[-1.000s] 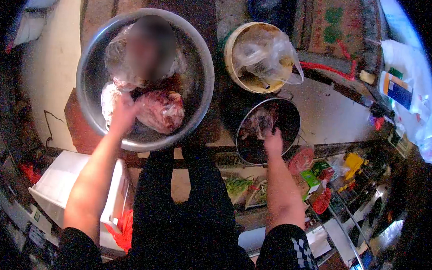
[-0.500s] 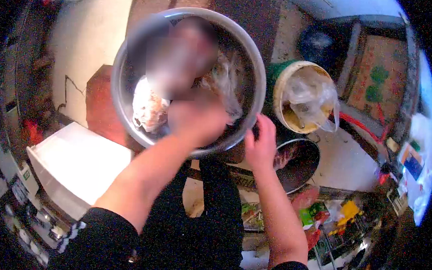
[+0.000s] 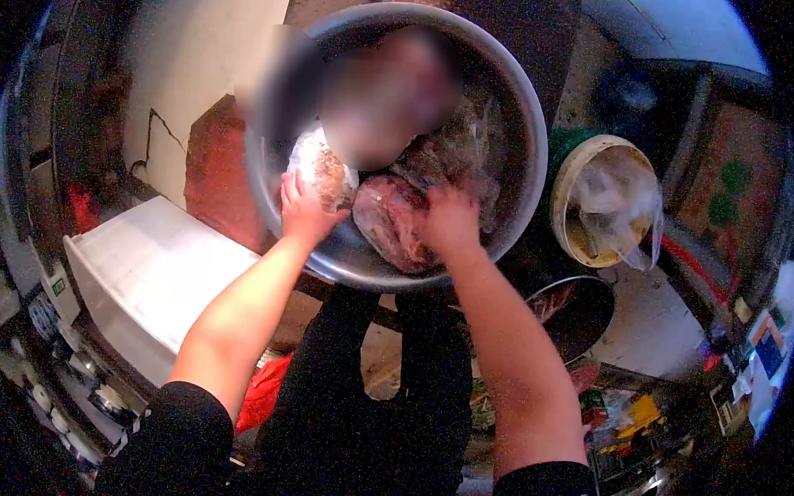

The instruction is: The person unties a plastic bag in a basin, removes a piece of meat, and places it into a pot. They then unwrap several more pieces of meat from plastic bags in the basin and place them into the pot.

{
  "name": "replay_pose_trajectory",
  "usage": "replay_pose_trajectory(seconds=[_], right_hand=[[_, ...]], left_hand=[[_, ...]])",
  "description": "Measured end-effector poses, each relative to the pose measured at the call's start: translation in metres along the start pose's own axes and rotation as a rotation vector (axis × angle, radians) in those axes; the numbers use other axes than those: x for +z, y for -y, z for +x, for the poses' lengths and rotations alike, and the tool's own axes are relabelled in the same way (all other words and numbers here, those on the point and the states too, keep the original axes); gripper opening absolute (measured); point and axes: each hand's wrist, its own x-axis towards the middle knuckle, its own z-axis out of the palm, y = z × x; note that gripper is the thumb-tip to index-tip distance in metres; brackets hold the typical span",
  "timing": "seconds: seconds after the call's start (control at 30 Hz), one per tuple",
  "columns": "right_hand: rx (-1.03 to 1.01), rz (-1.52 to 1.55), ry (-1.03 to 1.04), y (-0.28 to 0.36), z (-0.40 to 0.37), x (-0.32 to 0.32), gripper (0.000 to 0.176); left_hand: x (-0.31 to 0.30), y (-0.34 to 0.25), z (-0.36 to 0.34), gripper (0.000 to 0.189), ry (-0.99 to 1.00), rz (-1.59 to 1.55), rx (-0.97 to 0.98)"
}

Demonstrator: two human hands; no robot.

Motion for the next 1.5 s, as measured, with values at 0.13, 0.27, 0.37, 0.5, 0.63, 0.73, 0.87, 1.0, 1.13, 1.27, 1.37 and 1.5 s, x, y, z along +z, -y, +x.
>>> replay_pose_trajectory(seconds=[0.13, 0.27, 0.37, 0.5, 0.63, 0.73, 0.87, 1.0, 1.13, 1.27, 1.37, 1.5], right_hand=[[-0.05, -0.091, 0.006, 0.013, -0.034, 0.025, 0.064], [0.081, -0.042, -0.136, 0.003, -0.044, 0.033, 0.068], [0.055, 0.061, -0.077, -0.025, -0.048, 0.025, 0.069], [0.047, 0.17, 0.048, -0.051, -0.037, 0.021, 0.07], [-0.003, 0.203, 0.007, -0.055, -0.036, 0.023, 0.065], [0.002, 0.253, -0.035, -0.055, -0.034, 0.026, 0.06], [-0.012, 0.25, -0.081, -0.057, -0.032, 0.026, 0.055], [-0.042, 0.23, -0.096, -0.055, -0.029, 0.024, 0.051], [0.128, 0.508, 0.004, -0.061, -0.025, 0.024, 0.046], [0.035, 0.488, 0.01, -0.069, -0.022, 0.035, 0.042], [-0.097, 0.809, 0.015, -0.065, -0.033, 0.053, 0.039], [-0.093, 0.665, -0.135, -0.045, -0.042, 0.037, 0.04]], left_hand=[[-0.014, -0.007, -0.002, 0.119, 0.081, -0.007, -0.005], [-0.018, -0.002, 0.0, 0.116, 0.125, -0.055, 0.01], [-0.011, 0.003, 0.0, 0.112, 0.114, -0.062, 0.006], [-0.01, -0.005, -0.007, 0.102, 0.088, -0.041, -0.022], [0.005, -0.036, -0.047, 0.069, 0.033, -0.166, 0.251], [0.025, -0.075, -0.063, 0.052, 0.308, -0.547, -0.013], [0.079, -0.069, -0.058, 0.029, 0.596, -1.321, -0.477], [0.045, -0.069, -0.06, 0.021, 0.618, -1.066, -0.381], [0.011, -0.076, -0.055, 0.019, 0.634, -0.927, -0.174], [-0.012, -0.113, -0.068, 0.018, 0.662, -0.889, -0.066], [0.043, -0.121, -0.064, 0.022, 0.388, -0.746, 0.104], [0.022, -0.119, -0.063, 0.025, 0.252, -0.846, 0.062]])
